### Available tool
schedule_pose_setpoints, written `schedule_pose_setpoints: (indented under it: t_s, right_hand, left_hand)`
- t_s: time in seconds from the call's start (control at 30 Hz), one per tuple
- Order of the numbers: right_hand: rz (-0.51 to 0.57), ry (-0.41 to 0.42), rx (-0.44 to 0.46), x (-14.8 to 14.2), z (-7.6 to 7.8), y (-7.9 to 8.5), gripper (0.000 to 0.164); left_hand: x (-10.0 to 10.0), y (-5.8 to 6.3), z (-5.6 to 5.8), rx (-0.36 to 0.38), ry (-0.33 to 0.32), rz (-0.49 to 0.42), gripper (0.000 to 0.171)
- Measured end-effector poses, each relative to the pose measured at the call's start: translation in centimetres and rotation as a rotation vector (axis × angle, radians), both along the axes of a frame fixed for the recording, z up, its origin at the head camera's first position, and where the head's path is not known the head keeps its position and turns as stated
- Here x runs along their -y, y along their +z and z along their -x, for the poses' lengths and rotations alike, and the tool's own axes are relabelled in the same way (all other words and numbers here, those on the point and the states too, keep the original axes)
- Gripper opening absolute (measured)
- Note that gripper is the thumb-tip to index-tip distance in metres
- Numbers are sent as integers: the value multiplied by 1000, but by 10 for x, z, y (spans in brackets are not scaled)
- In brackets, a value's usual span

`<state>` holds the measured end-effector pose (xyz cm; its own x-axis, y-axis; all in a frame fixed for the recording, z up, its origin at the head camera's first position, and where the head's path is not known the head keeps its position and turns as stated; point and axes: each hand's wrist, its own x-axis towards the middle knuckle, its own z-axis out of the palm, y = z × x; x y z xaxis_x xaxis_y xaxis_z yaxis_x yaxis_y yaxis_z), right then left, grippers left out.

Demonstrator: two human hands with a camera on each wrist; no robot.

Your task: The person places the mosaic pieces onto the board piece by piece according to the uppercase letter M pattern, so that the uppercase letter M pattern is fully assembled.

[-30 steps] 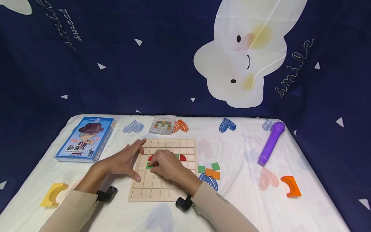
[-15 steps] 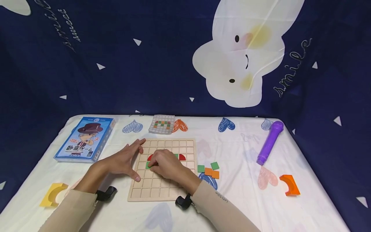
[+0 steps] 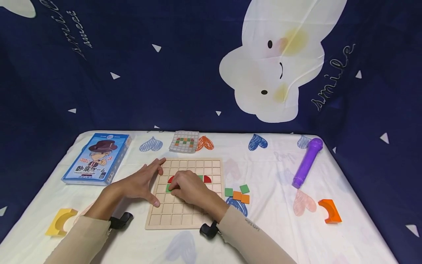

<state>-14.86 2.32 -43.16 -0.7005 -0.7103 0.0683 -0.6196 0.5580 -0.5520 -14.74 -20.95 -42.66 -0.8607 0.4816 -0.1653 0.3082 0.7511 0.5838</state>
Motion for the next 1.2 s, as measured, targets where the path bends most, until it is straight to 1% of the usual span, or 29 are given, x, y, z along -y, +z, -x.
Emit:
schedule_pose_setpoints:
  t_s: [0.17,0.43,0.57,0.67,0.77,0.93,1.2]
  right_hand:
    - [7,3,10,-1,0,0,9]
    - [80,-1,65,-5,1,3,8]
    - [127,18,75,-13,3,8,15]
    - [142,32,98,-21,4,13,20]
    - [138,40,117,-32,5,18,22]
    - [142,45,138,-52,8,22,26]
    - [146,16,158,-89,7,31,33]
  left_hand:
    - [0,0,0,-4,0,5,92]
    - [1,-1,1,-5,-5,13,93]
    - [0,-1,1,6,-5,18,92]
    - [0,0,1,20,2,20,93]
    - [-1,1,0,16,3,19,93]
    - [-1,2,-1,22,18,16,92]
    - [-1,1,0,18,23,13,92]
